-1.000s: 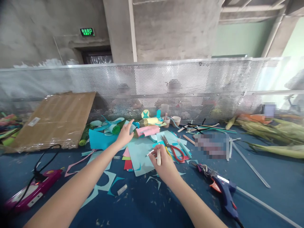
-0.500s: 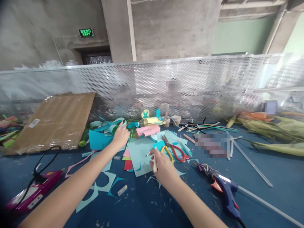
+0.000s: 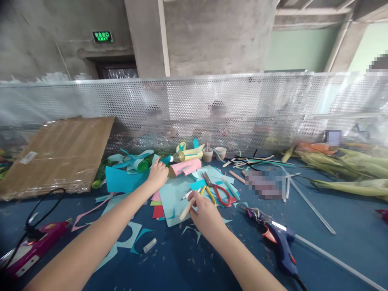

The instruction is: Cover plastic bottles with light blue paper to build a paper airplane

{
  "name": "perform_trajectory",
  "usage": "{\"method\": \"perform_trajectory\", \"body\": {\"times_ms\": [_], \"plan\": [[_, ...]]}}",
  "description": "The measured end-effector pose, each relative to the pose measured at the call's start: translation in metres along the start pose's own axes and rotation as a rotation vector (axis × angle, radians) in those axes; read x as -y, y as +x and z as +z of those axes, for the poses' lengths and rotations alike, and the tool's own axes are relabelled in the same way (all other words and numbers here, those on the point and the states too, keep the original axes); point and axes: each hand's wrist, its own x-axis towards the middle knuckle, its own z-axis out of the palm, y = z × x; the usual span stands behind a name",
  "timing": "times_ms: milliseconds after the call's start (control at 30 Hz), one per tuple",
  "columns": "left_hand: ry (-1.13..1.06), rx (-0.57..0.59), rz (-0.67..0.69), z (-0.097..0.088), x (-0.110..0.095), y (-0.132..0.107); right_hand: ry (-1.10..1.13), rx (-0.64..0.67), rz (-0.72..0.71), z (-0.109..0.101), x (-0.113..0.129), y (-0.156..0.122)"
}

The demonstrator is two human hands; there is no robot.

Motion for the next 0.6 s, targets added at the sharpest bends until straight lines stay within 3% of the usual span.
{"method": "perform_trajectory", "body": {"times_ms": [200,400,433,500,600], "plan": [[-0.017,-0.037,0.06,0.001,-0.028,-0.008,-0.013,-0.043,-0.057,-0.001,-0.001,0.0],[-0.075,-0.105,0.07,-0.032,-0.043,-0.007,-0.004,-0.059,-0.052,-0.001,-0.002,0.0],[-0.1,-0.135,0.028,-0.04,-0.04,-0.005,0.0,-0.059,-0.05,-0.001,-0.001,0.0],[-0.245,-0.242,-0.185,-0.057,-0.03,0.0,0.008,-0.049,-0.036,-0.002,0.0,-0.001],[-0.281,-0.306,-0.403,-0.08,-0.002,0.005,0.009,-0.034,-0.001,-0.003,0.002,-0.001]]}}
